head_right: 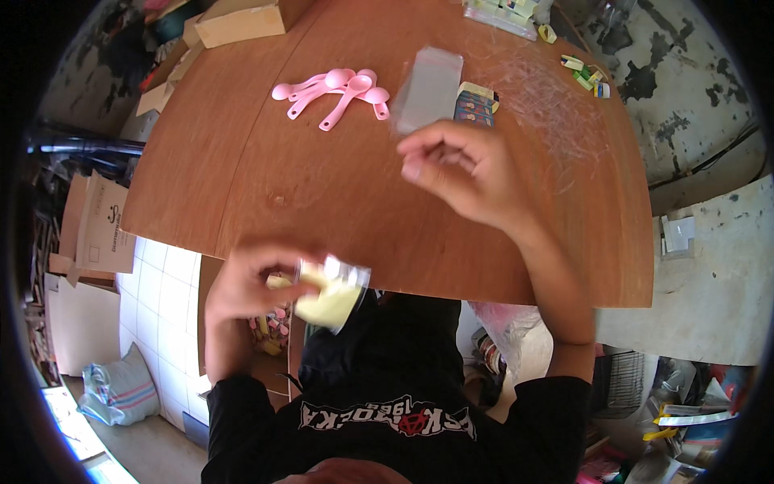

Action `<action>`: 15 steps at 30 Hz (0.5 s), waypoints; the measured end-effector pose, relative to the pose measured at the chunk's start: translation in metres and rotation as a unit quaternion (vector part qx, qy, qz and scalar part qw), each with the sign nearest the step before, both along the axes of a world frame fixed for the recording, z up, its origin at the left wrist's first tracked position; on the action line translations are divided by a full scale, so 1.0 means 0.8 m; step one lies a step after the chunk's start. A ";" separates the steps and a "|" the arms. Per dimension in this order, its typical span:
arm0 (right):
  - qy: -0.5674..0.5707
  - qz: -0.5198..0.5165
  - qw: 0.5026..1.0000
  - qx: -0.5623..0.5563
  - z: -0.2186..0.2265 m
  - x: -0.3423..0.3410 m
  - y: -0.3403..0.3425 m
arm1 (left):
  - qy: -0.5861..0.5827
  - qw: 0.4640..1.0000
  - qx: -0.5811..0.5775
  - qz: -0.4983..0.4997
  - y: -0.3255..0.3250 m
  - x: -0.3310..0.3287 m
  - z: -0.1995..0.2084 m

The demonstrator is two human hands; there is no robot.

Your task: The person places a yellow sticky note and a pink plastic spoon into a small clear plastic bag, then seals the bag. This process is repeated multiple times with additional spoons and notes.

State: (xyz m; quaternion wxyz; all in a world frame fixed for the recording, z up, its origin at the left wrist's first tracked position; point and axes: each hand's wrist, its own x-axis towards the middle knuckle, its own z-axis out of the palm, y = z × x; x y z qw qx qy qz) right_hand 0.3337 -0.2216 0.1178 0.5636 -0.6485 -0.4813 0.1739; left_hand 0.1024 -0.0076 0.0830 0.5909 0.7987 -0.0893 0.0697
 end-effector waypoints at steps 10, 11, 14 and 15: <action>-0.378 -0.152 0.911 -0.069 -0.068 0.094 0.026 | 0.264 0.818 0.422 0.288 0.058 -0.128 -0.240; -0.404 -0.162 0.899 -0.049 -0.073 0.095 0.033 | 0.269 0.794 0.460 0.292 0.067 -0.155 -0.293; -0.416 -0.173 0.885 -0.114 -0.064 0.090 0.044 | 0.444 0.698 0.527 0.193 0.040 -0.163 -0.310; -0.415 -0.176 0.885 -0.115 -0.068 0.093 0.048 | 0.420 0.729 0.517 0.159 0.028 -0.156 -0.299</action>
